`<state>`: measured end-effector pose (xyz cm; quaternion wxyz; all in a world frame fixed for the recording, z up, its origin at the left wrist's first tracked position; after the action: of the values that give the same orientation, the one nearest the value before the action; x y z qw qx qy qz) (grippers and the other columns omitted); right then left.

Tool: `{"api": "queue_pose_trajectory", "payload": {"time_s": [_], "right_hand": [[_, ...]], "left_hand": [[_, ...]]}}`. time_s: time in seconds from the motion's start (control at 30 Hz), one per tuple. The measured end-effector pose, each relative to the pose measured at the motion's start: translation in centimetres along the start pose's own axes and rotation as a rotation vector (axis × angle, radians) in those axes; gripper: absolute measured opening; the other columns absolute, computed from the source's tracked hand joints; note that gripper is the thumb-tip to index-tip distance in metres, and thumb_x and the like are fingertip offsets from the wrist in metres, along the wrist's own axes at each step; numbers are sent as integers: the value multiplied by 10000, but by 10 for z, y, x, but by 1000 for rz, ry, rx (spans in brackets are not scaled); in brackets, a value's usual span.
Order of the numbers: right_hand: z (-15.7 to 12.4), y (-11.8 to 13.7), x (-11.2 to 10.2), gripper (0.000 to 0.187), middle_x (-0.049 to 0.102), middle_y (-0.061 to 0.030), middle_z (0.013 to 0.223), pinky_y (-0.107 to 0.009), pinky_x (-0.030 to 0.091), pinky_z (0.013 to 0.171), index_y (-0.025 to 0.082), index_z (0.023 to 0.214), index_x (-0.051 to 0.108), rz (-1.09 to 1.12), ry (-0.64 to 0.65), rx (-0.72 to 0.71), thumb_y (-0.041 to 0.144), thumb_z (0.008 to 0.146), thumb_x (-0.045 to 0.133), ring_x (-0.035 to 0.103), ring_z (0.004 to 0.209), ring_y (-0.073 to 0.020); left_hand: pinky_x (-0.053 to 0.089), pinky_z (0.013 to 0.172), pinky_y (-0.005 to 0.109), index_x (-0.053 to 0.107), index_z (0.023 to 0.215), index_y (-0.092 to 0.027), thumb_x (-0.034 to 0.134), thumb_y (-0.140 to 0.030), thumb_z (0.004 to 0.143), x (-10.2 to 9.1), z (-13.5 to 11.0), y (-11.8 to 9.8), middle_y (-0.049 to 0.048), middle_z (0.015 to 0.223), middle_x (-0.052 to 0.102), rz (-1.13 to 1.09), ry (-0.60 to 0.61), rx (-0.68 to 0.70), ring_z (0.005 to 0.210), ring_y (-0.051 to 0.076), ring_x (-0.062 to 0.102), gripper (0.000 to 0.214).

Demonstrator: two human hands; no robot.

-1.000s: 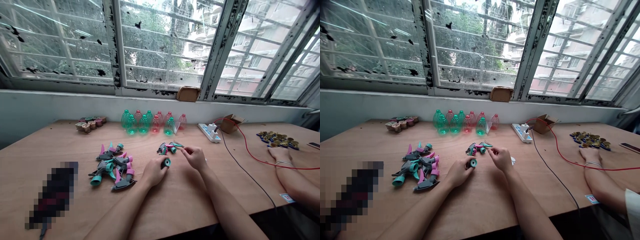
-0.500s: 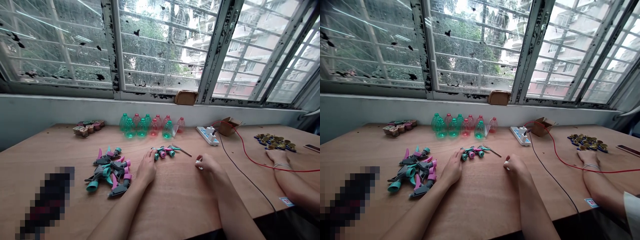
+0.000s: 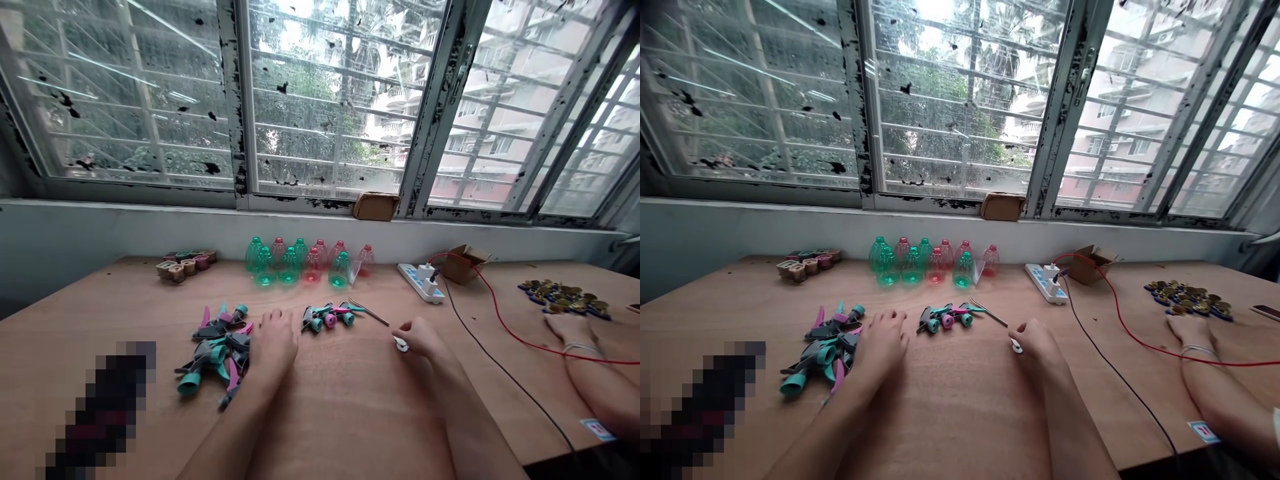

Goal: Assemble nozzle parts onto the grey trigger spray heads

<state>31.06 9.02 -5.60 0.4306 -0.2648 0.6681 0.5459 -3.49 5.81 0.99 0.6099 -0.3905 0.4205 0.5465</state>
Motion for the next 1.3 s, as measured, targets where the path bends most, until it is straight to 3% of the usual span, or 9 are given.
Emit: {"api": "queue_pose_trajectory", "payload": {"time_s": [0.2, 0.33, 0.43, 0.53, 0.67, 0.87, 1.07, 1.3], "right_hand": [[3, 0, -15, 317, 727, -113, 758, -264, 402, 571, 171, 736, 746, -5, -204, -7, 400, 789, 533, 668, 749, -238], [-3, 16, -21, 307, 729, -76, 786, -248, 419, 581, 176, 862, 734, 148, -313, -169, 312, 800, 466, 655, 685, -195], [-15, 45, -8, 280, 720, -51, 768, -242, 433, 607, 177, 876, 716, 228, -288, -356, 207, 758, 464, 638, 678, -179], [-31, 79, 16, 264, 695, -23, 729, -241, 432, 614, 195, 788, 704, 251, -184, -570, 117, 721, 460, 606, 637, -154], [-47, 107, 38, 240, 669, -29, 884, -229, 434, 618, 217, 817, 705, 247, -35, -847, 97, 722, 519, 578, 714, -141], [-36, 90, 38, 269, 618, -37, 1049, -238, 422, 575, 221, 908, 692, 237, 22, -752, 93, 722, 547, 499, 564, -77], [-40, 98, 42, 195, 646, -34, 858, -288, 436, 740, 227, 970, 686, 114, 14, -817, 231, 797, 597, 579, 829, -178], [-38, 100, 48, 193, 660, -23, 886, -271, 413, 700, 252, 990, 679, 40, 28, -783, 258, 818, 591, 581, 802, -164]], "left_hand": [[406, 804, 400, 603, 1060, -183, 437, -257, 818, -1, 6, 34, 127, 1090, 641, 50, 121, -129, 1053, 288, 546, 303], [390, 805, 432, 610, 1036, -185, 410, -200, 814, 2, 7, 37, 123, 1046, 673, 48, 159, -120, 1030, 289, 573, 299], [384, 807, 468, 606, 1052, -188, 377, -167, 805, -1, 7, 39, 125, 1060, 668, 73, 117, -102, 1030, 302, 569, 338], [396, 796, 470, 612, 1024, -195, 367, -196, 806, -3, 8, 43, 124, 1084, 657, 55, 128, -121, 1039, 308, 562, 327], [410, 792, 462, 623, 959, -198, 376, -248, 814, -2, 10, 47, 127, 1069, 662, 23, 186, -147, 1041, 318, 559, 291], [424, 771, 402, 607, 1018, -208, 358, -104, 792, 5, 11, 45, 113, 1134, 645, -20, 255, -42, 1066, 287, 565, 352], [441, 769, 362, 592, 1076, -220, 345, -54, 763, 9, 12, 45, 100, 1174, 629, -46, 267, 19, 1073, 269, 574, 431], [442, 800, 420, 602, 1089, -216, 380, -124, 789, 7, 11, 44, 111, 1173, 630, -2, 268, -10, 1093, 303, 554, 384]]}}
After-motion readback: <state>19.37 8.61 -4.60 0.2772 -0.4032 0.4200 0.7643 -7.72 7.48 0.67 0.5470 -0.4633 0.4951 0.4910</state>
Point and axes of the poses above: each hand's wrist, its own z-axis towards the middle knuckle, its own x-axis out of the palm, y = z × x, the point moved 5 cm from there along z, towards the middle knuckle
